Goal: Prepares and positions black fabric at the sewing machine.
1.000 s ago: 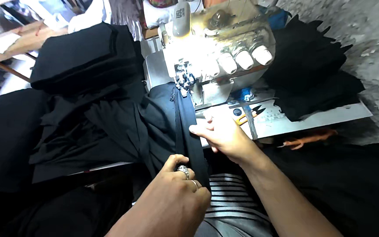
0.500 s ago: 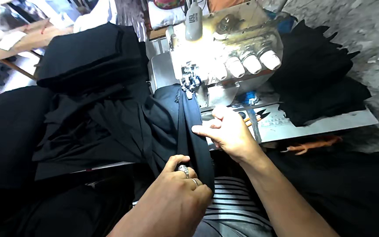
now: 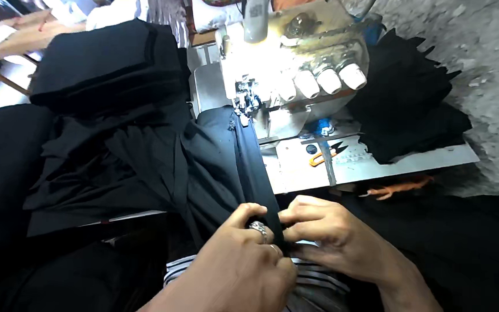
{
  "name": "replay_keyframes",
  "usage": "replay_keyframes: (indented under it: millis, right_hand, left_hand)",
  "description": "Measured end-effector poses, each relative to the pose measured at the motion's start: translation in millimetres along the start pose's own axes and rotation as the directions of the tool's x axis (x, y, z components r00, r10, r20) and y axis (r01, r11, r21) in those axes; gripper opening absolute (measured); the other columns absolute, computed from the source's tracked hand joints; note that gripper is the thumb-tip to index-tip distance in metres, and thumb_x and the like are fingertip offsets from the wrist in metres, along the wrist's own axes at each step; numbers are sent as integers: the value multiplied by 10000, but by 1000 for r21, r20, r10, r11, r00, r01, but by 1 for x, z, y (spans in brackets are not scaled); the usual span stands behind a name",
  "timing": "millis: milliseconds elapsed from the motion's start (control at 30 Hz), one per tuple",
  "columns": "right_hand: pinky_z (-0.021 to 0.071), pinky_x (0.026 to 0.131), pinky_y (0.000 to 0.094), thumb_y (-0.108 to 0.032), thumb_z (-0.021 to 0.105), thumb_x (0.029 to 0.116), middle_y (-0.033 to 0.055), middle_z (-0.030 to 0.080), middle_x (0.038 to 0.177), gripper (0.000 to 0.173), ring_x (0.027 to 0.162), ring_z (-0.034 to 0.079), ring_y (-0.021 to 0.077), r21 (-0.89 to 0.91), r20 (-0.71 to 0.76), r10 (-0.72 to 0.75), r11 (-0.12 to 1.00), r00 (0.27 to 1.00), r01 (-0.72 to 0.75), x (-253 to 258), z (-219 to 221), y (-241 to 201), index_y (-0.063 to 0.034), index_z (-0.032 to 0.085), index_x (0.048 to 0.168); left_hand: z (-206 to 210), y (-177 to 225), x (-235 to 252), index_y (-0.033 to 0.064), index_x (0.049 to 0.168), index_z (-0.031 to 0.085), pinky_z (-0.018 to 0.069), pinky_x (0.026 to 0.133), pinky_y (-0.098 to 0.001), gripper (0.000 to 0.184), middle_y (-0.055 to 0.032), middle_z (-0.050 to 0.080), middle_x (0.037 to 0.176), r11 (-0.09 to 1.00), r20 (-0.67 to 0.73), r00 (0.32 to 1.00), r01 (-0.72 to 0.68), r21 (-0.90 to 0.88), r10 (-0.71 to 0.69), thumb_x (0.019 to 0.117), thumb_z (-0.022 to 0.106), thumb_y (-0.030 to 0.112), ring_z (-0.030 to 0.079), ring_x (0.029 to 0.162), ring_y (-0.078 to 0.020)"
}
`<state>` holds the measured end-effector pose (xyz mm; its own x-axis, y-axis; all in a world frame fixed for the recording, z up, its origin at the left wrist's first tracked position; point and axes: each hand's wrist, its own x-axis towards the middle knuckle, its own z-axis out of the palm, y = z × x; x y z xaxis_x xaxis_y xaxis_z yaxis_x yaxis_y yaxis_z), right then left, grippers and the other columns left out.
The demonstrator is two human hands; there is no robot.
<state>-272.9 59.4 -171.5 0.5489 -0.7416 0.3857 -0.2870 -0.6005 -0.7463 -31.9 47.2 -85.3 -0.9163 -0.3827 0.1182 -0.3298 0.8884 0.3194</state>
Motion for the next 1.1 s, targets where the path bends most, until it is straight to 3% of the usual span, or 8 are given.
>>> replay_keyframes:
  millis: [167, 300, 533, 700, 800, 1100]
  right_hand:
    - [533, 843, 231, -203, 740, 940, -13, 750, 1116, 62, 996, 659, 89, -62, -103, -24, 998, 994, 18, -7, 12, 4, -167, 779, 908]
    - [501, 796, 225, -272, 783, 902, -17, 731, 1045, 109, 955, 617, 88, -68, -98, -44, 997, 994, 38, -6, 19, 1, -169, 777, 866]
    - [479, 701, 240, -137, 694, 964, -2, 741, 1018, 95, 843, 612, 110, -255, -198, -98, 966, 975, 45, -11, 31, 0, -164, 772, 917]
    - [524, 666, 226, -94, 683, 965, 41, 744, 943, 47, 795, 677, 112, -224, -339, -113, 974, 934, 36, -17, 41, -1, -113, 659, 929]
    - [526, 646, 206, -85, 709, 947, 34, 741, 888, 171, 751, 680, 96, -210, -419, -90, 978, 903, 1, -17, 44, -2, -111, 541, 965]
    - [501, 624, 202, -100, 737, 924, 21, 735, 836, 216, 710, 663, 87, -245, -466, -88, 969, 881, -33, -15, 44, -4, -127, 538, 1003]
  left_hand:
    - [10, -2, -6, 160, 775, 668, 385, 1109, -457, 304, 36, 583, 624, 998, 15, 999, 46, 39, -47, 1029, 550, 279, 614, 669, -148]
    - [12, -2, -10, 162, 802, 684, 371, 1124, -453, 295, 43, 605, 650, 995, 19, 996, 87, 45, -88, 1033, 539, 273, 639, 727, -142]
    - [19, 2, -13, 150, 798, 676, 371, 1132, -468, 277, 35, 590, 636, 993, 10, 994, 106, 50, -107, 1022, 537, 235, 630, 707, -158]
    - [22, 6, -11, 141, 818, 681, 364, 1128, -483, 276, 25, 588, 636, 995, 13, 996, 92, 47, -93, 1031, 525, 222, 631, 714, -174]
    - [25, 7, -12, 132, 850, 698, 369, 1123, -502, 271, 17, 602, 657, 995, 3, 996, 92, 49, -92, 1036, 516, 207, 642, 738, -184]
    - [29, 11, -11, 111, 879, 706, 380, 1120, -502, 280, 4, 634, 683, 992, -10, 995, 98, 76, -98, 1038, 480, 160, 662, 765, -195]
